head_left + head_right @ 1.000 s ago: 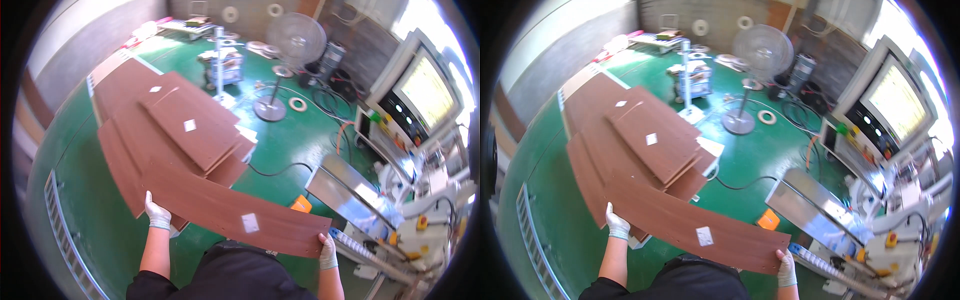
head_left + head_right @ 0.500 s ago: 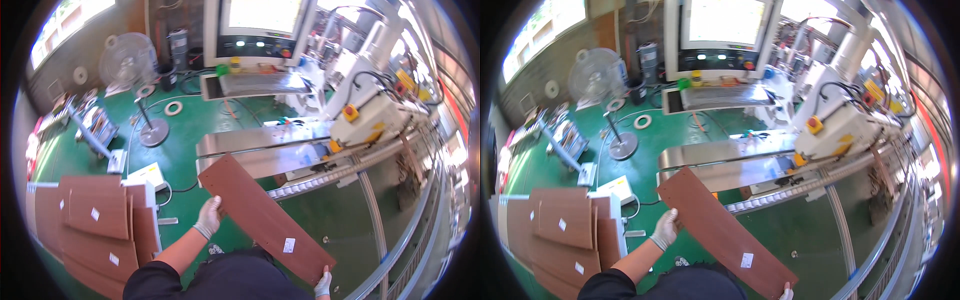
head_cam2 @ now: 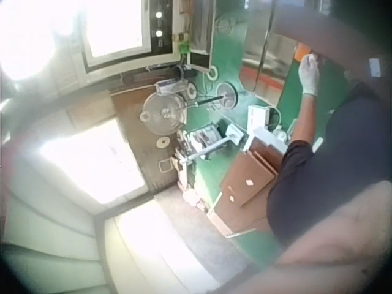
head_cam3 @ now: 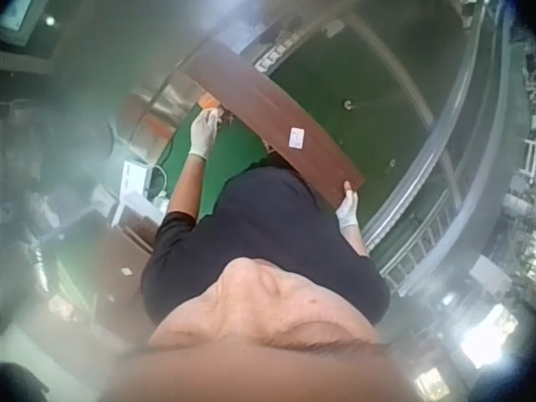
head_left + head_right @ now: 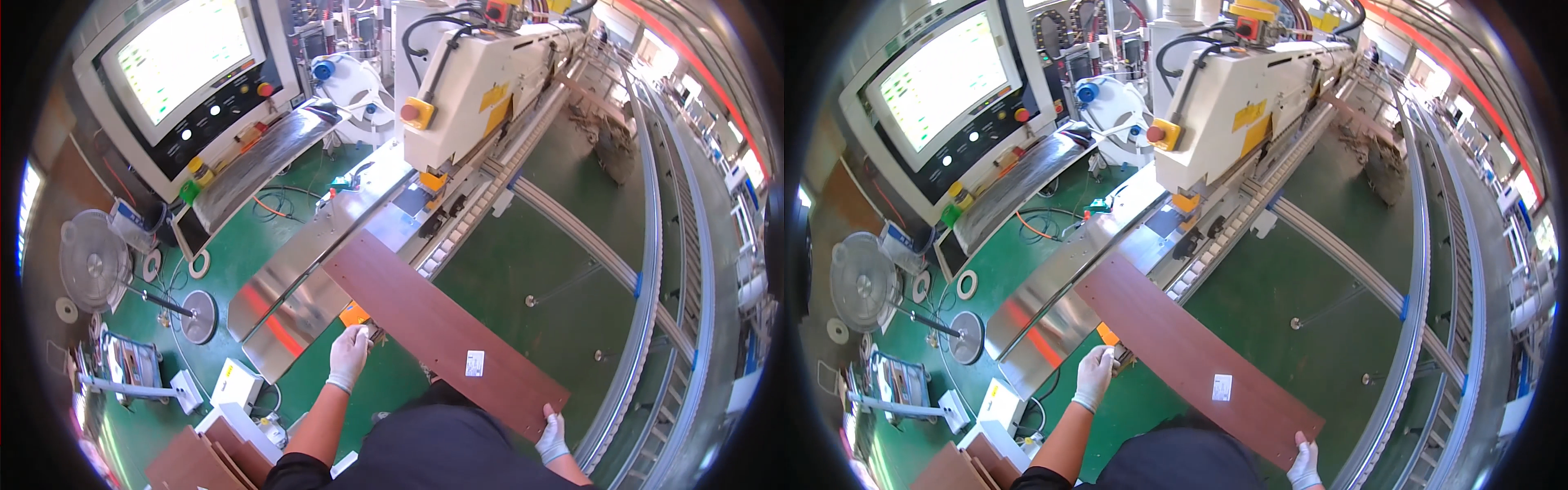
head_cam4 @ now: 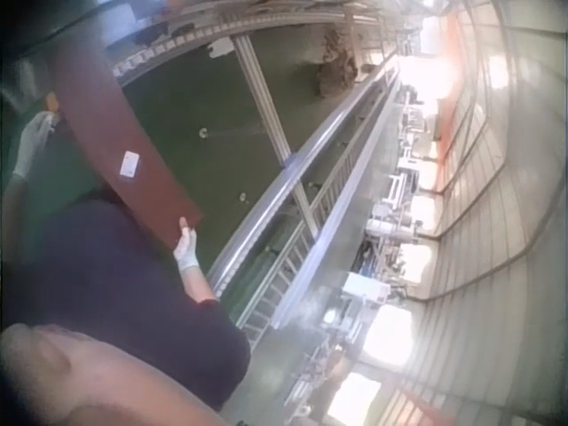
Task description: The person picks up wood panels from a stack and feeds them one by one into an industrial edge-banding machine, which conveys them along a rail.
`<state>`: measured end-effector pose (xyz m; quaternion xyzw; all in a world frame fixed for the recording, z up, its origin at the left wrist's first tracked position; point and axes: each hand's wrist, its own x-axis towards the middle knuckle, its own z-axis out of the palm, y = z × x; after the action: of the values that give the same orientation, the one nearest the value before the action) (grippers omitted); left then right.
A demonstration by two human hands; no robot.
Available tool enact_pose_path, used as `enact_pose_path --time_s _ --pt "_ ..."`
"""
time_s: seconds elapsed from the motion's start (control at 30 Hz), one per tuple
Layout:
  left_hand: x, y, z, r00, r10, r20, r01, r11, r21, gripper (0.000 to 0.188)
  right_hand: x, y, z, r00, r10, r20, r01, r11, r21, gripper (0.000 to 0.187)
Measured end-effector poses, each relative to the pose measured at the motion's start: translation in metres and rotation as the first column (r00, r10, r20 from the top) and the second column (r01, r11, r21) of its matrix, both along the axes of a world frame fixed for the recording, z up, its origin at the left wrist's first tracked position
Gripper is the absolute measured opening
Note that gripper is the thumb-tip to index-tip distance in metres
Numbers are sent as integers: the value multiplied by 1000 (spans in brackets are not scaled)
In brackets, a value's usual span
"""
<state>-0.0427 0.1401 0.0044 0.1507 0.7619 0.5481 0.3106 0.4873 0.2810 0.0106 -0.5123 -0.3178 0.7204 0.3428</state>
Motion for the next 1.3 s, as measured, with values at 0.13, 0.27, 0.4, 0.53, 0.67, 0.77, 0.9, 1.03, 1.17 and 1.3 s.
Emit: enact_pose_path --time_s 0.13,0.27,0.4,0.53,0.67,0.77,0.9,1.03,1.17,1.3 --pt "-25 49 9 882 -126 -453 6 966 -257 43 -27 31 5 996 -36 81 34 999 22 59" --pt "-28 85 -4 963 2 -270 -73 964 -254 52 -47 62 24 986 -101 135 113 989 -91 59" --pt "-34 133 -2 993 113 47 -110 992 -63 46 -30 110 -2 971 -95 219 118 989 -90 60" --pt "-40 190 -1 919 150 366 -171 985 26 35 -33 169 -8 967 -88 240 103 993 -53 62" --pt "-36 251 11 892 145 427 -219 967 130 32 -26 221 -23 956 -119 268 120 993 13 61" --pt "-40 287 17 901 162 403 -199 979 52 31 -52 259 -6 967 -129 221 128 992 19 55" --pt "-41 338 23 859 125 497 -189 979 80 33 -45 307 -14 956 -139 260 124 990 74 55" --pt "-41 384 25 875 124 469 -180 981 77 35 -51 354 -13 949 -127 290 99 989 107 53" --pt "-51 427 -11 950 72 305 -105 990 95 38 -46 406 -28 942 -161 293 123 982 144 48" --pt "-58 463 -18 939 27 344 -61 994 87 35 -7 456 -65 941 -206 270 117 943 310 47"
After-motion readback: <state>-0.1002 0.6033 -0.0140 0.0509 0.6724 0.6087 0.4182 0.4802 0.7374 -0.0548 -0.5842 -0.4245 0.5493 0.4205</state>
